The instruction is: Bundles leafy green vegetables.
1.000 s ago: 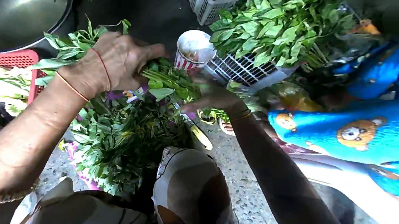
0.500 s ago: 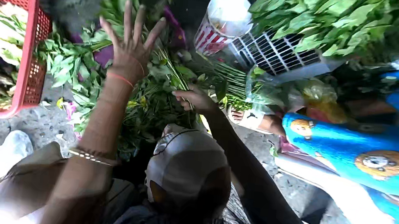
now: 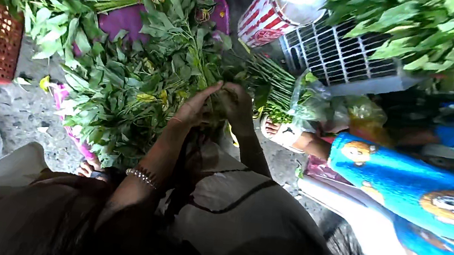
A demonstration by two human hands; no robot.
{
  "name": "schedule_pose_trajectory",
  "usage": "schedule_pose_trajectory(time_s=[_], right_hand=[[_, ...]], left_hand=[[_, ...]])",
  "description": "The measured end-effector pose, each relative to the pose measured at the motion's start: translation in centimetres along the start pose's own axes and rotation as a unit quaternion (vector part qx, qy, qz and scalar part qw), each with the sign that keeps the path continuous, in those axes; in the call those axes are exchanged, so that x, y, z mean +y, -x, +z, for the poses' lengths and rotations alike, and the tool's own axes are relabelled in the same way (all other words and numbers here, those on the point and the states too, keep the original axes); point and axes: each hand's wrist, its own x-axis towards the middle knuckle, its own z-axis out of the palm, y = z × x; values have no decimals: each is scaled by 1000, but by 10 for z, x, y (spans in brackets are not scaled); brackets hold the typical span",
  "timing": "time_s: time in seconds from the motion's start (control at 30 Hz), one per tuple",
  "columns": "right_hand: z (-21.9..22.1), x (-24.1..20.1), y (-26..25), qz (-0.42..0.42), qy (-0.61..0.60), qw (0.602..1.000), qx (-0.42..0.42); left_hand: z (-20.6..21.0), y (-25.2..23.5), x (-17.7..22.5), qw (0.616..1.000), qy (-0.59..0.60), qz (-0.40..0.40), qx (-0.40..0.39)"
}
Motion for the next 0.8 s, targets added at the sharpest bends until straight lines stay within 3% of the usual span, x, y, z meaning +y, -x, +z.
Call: schedule_pose_trajectory(time_s=[0.1, 0.23, 0.37, 0.5, 0.6, 0.67, 0.8], right_hand=[[-9, -8, 8, -47, 47, 997, -25], [-31, -10, 7, 104, -67, 989, -78], [-23, 1, 2, 165, -107, 975, -107], [1, 15, -24, 138, -61, 983, -107], [6, 12, -26, 46, 15, 995, -86], [2, 9, -19, -15, 59, 993, -101], [-24, 10, -21, -1, 36, 986, -160]], left_hand=[[3, -10, 3, 999, 28, 15, 4], [3, -17, 4, 995, 94, 24, 36], [1, -11, 9, 989, 140, -25, 43], [-14, -9, 0, 991, 132, -30, 1], [-19, -6, 3, 991, 126, -27, -37], [-13, -9, 6, 992, 116, -25, 29], [-12, -17, 5, 989, 30, -38, 136]])
